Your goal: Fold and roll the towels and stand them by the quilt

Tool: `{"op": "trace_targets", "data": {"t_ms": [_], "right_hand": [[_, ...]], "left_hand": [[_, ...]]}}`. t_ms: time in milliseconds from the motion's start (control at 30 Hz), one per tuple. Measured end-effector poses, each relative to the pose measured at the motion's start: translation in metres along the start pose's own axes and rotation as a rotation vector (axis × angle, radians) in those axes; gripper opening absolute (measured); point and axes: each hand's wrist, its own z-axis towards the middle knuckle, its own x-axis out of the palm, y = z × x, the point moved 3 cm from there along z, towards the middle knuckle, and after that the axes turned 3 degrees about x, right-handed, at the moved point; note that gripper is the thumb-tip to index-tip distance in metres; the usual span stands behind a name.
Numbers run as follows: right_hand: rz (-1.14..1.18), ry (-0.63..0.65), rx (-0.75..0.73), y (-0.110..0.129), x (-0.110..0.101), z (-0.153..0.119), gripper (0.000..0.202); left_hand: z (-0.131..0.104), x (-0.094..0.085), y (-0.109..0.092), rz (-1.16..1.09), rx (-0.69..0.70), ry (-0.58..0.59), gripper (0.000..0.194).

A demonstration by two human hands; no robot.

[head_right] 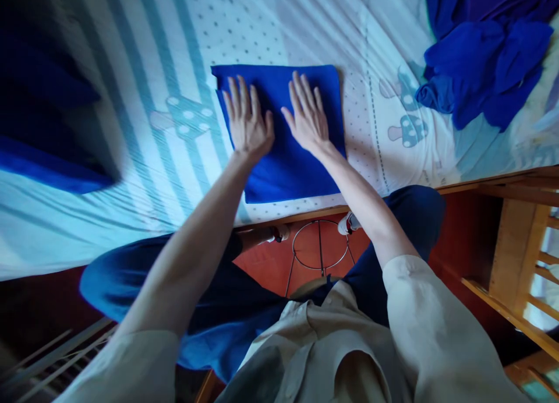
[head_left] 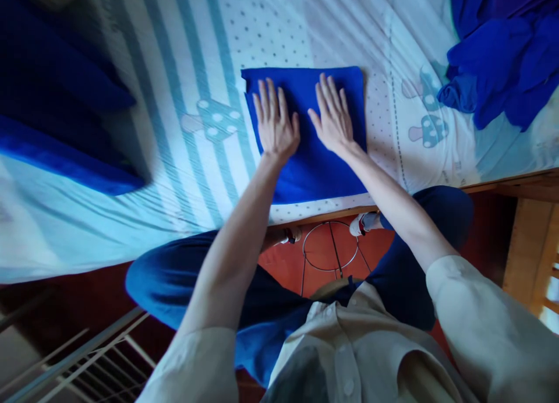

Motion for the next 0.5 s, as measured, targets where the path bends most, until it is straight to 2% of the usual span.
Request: {"op": "trace_targets", "data": {"t_ms": [67,133,200,267,367,500], "right_hand": [[0.04,0.064,-0.074,0.009,0.007,-0.024,0.065],[0.095,0.089,-0.048,-0.001,0.01,-0.039,0.065],[0.141,0.06,0.027,-0.016,0.009,-0.043,0.066],[0.147,0.015,0.092,-0.022,0.008,-0.043,0.066],[0.106,-0.033,0.139,0.0,0.014,-0.054,0.065],[0.117,0.04,0.075,0.044,0.031,-0.096,0.06]], "left_hand": [[-0.028,0.008,-0.006,-0.032,0.0,0.024,0.071],[-0.05,0.01,-0.002,-0.061,-0.024,0.017,0.071],[-0.06,0.007,0.005,-0.081,-0.05,0.009,0.072],[-0.062,0.009,0.006,-0.104,-0.07,0.013,0.073],[-0.068,0.027,-0.008,-0.151,-0.084,0.034,0.074],[-0.099,0.058,-0.032,-0.178,-0.104,0.035,0.07]]}}
